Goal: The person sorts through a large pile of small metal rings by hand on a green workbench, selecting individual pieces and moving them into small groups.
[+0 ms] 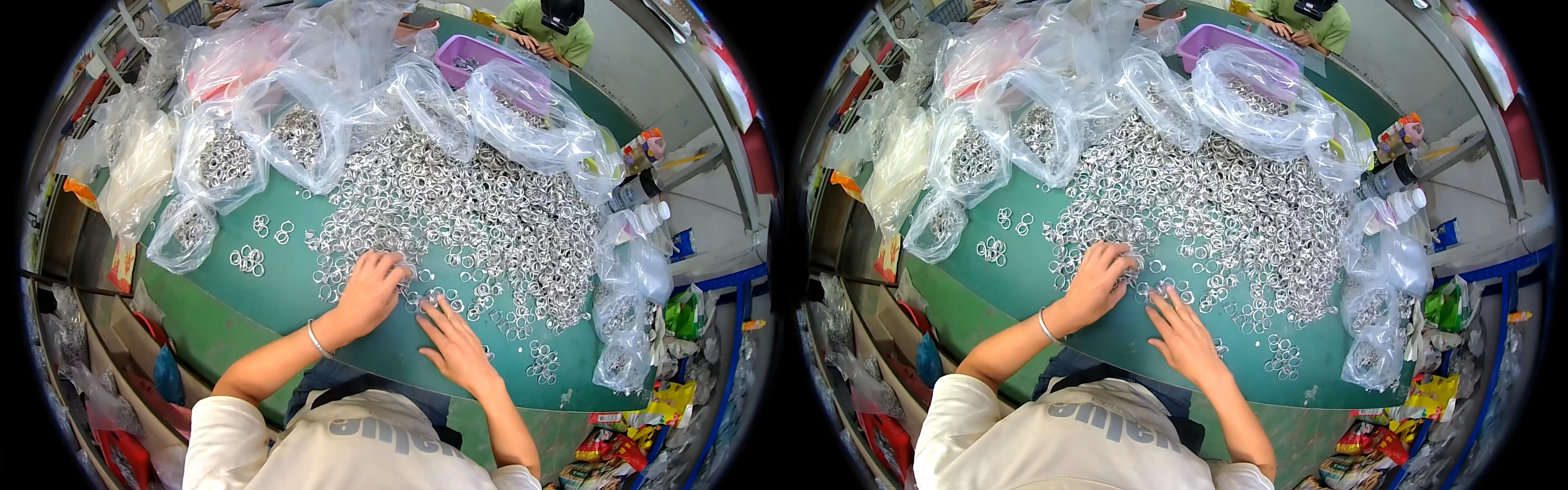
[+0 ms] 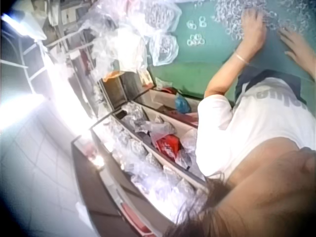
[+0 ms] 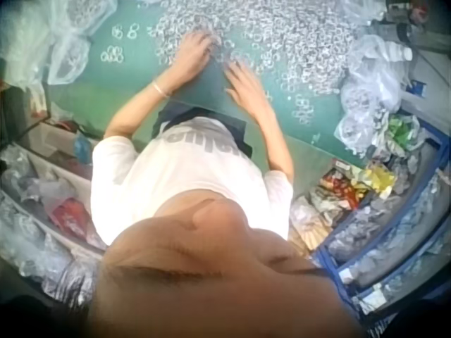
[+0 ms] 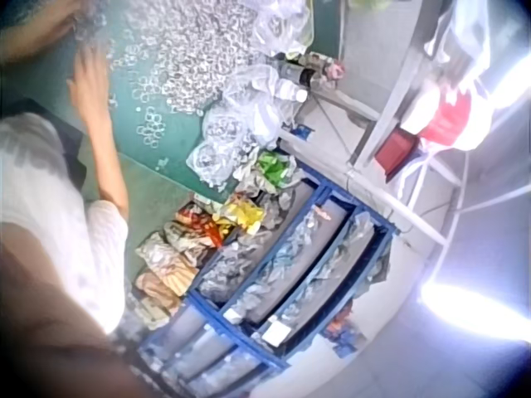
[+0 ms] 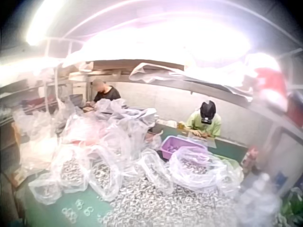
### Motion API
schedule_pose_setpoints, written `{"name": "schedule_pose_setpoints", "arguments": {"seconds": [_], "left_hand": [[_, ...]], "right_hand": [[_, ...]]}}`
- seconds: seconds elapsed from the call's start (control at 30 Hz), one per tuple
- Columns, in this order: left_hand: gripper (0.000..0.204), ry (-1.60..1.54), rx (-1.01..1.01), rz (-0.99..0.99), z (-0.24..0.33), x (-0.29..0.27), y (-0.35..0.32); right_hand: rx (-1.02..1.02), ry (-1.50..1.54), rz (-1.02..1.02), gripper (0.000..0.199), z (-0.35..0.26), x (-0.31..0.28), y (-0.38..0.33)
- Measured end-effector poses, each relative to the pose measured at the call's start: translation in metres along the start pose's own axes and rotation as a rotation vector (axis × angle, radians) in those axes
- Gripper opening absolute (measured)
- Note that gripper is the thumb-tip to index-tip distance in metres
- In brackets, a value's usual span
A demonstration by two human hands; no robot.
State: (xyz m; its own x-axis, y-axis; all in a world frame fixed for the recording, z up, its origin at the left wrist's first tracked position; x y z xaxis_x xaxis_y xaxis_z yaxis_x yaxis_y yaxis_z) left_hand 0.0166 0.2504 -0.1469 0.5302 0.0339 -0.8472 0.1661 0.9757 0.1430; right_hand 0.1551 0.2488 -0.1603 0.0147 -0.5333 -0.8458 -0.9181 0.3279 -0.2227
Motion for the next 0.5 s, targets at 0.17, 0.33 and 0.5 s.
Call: {"name": "schedule_pose_setpoints", "arguments": {"seconds": [0.17, 0.33, 0.5], "left_hand": [[0.044, -0.15, -0.145, 0.146, -0.018, -0.023, -0.013], [0.043, -0.247, -0.248, 0.282, -0.046, -0.043, -0.024], [0.048, -0.595, -0.352, 0.234, -0.076, -0.033, -0.031]], "right_hand": [[-0.066, 0.164, 0.05, 0.035, -0.004, -0.008, -0.011], [0.097, 0.282, 0.43, 0.023, 0.024, -0.038, -0.011], [0.181, 0.194, 0.508, 0.025, 0.039, -0.048, 0.031]]}}
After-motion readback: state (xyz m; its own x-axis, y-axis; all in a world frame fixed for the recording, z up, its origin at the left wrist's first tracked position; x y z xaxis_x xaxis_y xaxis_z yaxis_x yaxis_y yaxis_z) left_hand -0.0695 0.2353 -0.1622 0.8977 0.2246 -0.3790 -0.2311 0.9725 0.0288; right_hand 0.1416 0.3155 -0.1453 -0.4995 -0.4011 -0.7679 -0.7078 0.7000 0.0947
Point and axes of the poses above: each hand's wrist, its own y-axis towards the middle knuckle, its own x-axis out of the palm, z = x × y, the point moved 9 cm from there along y, towards the middle knuckle, and after that the axes turned 15 degrees about -z, right-handed, at the moved point
